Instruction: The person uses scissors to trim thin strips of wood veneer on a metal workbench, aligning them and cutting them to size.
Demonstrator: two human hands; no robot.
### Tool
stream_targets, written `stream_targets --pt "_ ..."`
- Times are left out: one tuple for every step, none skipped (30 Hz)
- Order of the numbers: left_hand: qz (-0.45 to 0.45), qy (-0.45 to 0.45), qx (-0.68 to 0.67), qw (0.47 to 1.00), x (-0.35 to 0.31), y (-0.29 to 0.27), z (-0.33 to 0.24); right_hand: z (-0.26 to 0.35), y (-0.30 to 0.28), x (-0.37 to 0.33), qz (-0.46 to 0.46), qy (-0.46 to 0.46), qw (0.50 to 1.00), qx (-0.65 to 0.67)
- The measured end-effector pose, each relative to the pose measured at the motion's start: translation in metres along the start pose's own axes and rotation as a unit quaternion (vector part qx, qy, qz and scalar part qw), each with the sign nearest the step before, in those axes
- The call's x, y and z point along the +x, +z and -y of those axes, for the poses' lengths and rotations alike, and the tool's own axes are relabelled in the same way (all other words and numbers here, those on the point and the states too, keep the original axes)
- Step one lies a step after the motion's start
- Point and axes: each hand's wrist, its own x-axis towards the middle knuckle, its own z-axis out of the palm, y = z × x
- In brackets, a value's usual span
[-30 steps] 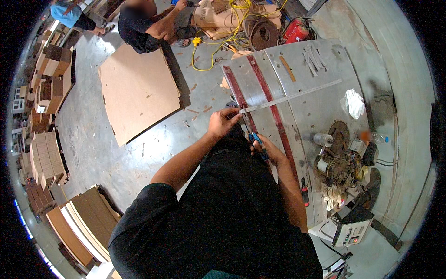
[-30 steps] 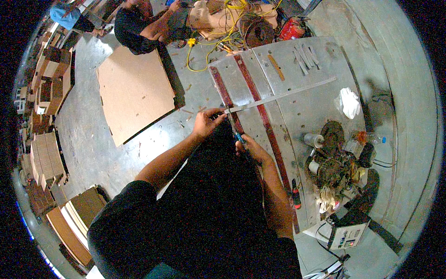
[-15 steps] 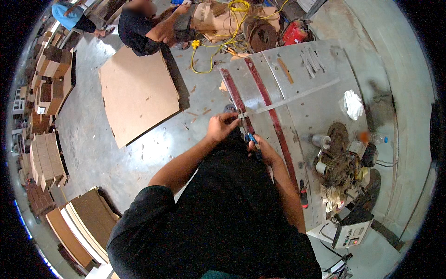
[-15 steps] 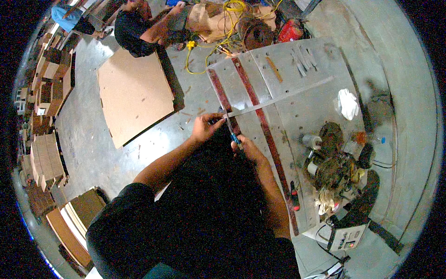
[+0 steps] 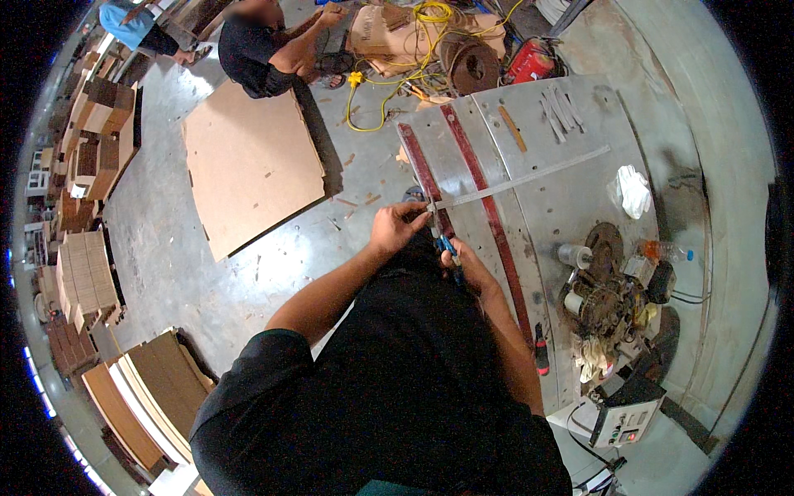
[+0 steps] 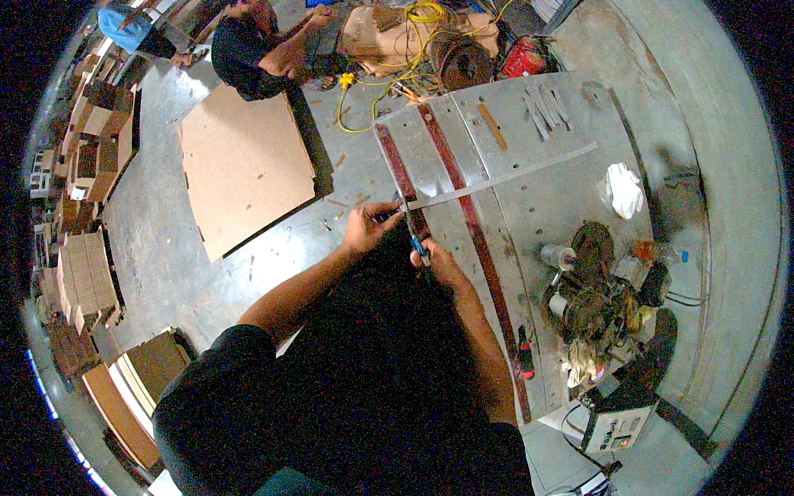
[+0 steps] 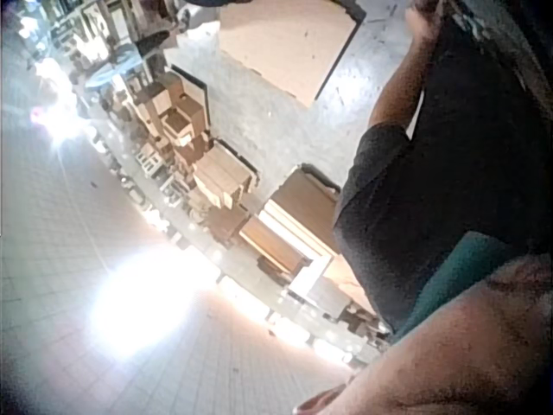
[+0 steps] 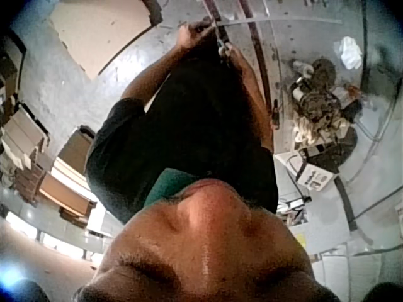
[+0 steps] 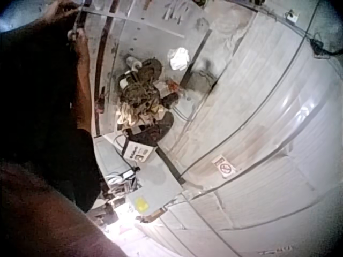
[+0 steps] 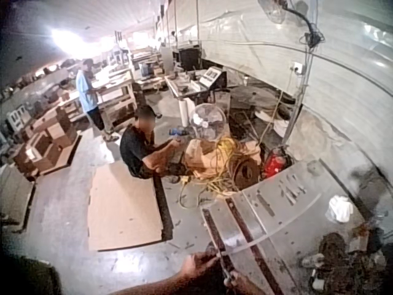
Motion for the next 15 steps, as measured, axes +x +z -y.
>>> stream_targets --pt "-0.003 0.000 0.005 1.000 -0.001 0.000 -0.002 -0.002 0.000 0.001 0.000 0.011 1.000 0.010" --pt "-0.006 0.001 0.010 1.000 -0.001 0.000 -0.003 -0.003 0.000 0.001 -0.002 0.022 1.000 0.019" --pt "-0.003 -0.001 0.003 1.000 -0.001 0.000 -0.002 -0.004 0.000 0.001 -0.016 0.002 1.000 -0.001" --pt "0.000 -0.002 -0.004 1.000 -0.001 0.000 0.000 -0.005 0.001 0.001 -0.031 -0.018 0.999 -0.021" --pt "0.002 -0.004 -0.010 1.000 0.000 0.000 0.001 -0.001 0.004 0.001 -0.045 -0.037 0.997 -0.042" --pt "0.004 -0.008 -0.006 1.000 0.000 0.000 0.002 0.004 0.006 0.000 -0.045 -0.031 0.998 -0.039" --pt "0.005 -0.013 -0.003 1.000 0.000 0.000 0.004 0.008 0.006 -0.003 -0.045 -0.026 0.998 -0.037" --pt "0.006 -0.017 0.000 1.000 0.000 0.000 0.004 0.013 0.006 -0.004 -0.046 -0.021 0.998 -0.035" --pt "0.003 -0.013 -0.002 1.000 0.000 0.001 0.005 0.013 0.005 -0.004 -0.040 -0.013 0.999 -0.025" --pt "0.000 -0.010 -0.004 1.000 0.000 0.003 0.009 0.015 0.004 -0.004 -0.033 -0.004 0.999 -0.015" --pt "-0.003 -0.007 -0.005 1.000 0.000 0.004 0.010 0.016 0.005 -0.004 -0.026 0.003 1.000 -0.005" --pt "-0.002 -0.010 -0.004 1.000 0.001 0.004 0.011 0.018 0.005 -0.004 -0.025 0.006 1.000 -0.002" --pt "-0.001 -0.014 -0.003 1.000 0.001 0.005 0.012 0.020 0.005 -0.005 -0.023 0.009 1.000 0.001" --pt "0.001 -0.017 -0.002 1.000 0.002 0.005 0.011 0.021 0.005 -0.005 -0.023 0.012 1.000 0.005" --pt "0.000 -0.017 0.007 1.000 0.002 0.005 0.010 0.017 0.004 -0.004 -0.018 0.012 0.999 0.026"
